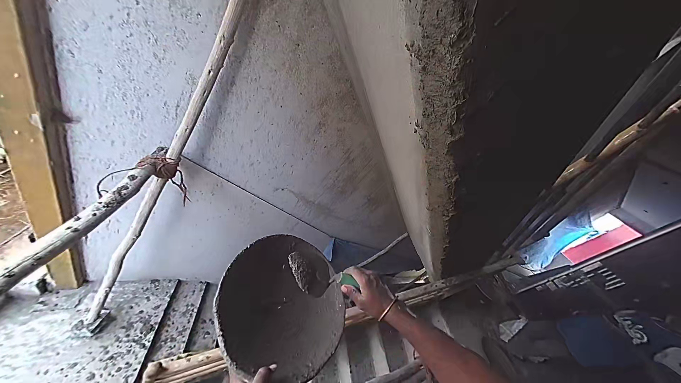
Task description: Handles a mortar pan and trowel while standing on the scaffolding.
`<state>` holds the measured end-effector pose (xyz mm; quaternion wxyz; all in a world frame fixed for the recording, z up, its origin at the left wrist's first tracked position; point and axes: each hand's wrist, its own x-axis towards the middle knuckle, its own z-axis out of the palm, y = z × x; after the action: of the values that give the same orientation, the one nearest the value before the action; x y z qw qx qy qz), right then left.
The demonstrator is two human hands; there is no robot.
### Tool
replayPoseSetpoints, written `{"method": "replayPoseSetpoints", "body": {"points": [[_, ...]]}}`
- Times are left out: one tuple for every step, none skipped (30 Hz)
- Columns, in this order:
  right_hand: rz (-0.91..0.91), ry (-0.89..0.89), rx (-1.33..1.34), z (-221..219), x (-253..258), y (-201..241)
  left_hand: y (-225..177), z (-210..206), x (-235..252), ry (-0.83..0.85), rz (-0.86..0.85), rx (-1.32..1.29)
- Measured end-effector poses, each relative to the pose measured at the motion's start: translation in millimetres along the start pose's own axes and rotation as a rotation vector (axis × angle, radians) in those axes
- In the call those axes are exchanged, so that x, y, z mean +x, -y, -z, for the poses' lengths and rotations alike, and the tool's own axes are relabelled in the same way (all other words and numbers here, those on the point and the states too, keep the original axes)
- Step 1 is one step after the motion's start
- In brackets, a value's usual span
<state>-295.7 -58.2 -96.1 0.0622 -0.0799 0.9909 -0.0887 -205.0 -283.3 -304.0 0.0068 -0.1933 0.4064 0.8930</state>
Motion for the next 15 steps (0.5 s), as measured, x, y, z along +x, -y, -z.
{"method": "replayPoseSetpoints", "body": {"points": [[0.036,0.008,-0.016,18.6,-0.4,-6.4,1.9,-1.5,-1.2,-0.002,0.02,-0.019],[0.07,0.02,-0.026,37.5,1.3,-12.1,3.6,-2.1,-0.7,-0.003,0.037,-0.029],[0.097,0.033,-0.029,56.1,2.7,-17.7,4.8,-2.7,-0.6,-0.001,0.053,-0.024],[0.115,0.042,-0.039,74.2,3.9,-24.0,8.2,-1.2,0.1,0.004,0.066,-0.028],[0.129,0.039,-0.049,93.0,6.5,-31.2,10.3,-1.1,1.1,0.004,0.074,-0.027],[0.142,0.025,-0.05,113.1,8.2,-38.6,10.6,-2.7,0.7,0.003,0.077,-0.02],[0.147,-0.005,-0.02,134.0,9.1,-45.9,10.0,-5.2,-0.4,0.005,0.078,-0.006],[0.16,-0.068,0.06,153.1,11.5,-54.1,10.8,-7.0,0.4,0.002,0.078,-0.001],[0.166,-0.157,0.241,164.4,14.7,-63.0,12.7,-8.9,3.0,0.0,0.077,-0.002],[0.148,-0.242,0.573,158.7,16.5,-71.8,14.8,-9.9,3.8,0.009,0.075,0.007],[0.043,-0.272,0.971,134.3,11.2,-77.0,18.2,-9.1,1.4,0.011,0.081,0.013],[-0.152,-0.224,1.242,103.1,4.8,-76.6,20.5,-11.5,2.9,0.014,0.08,0.015],[-0.376,-0.112,1.315,70.2,-2.9,-75.9,22.6,-15.0,8.2,0.021,0.074,0.015],[-0.568,0.03,1.279,38.1,-21.1,-74.9,26.0,-16.3,8.8,0.04,0.082,0.017],[-0.69,0.16,1.217,12.5,-33.9,-74.0,29.4,-19.3,10.5,0.043,0.088,0.006]]}}
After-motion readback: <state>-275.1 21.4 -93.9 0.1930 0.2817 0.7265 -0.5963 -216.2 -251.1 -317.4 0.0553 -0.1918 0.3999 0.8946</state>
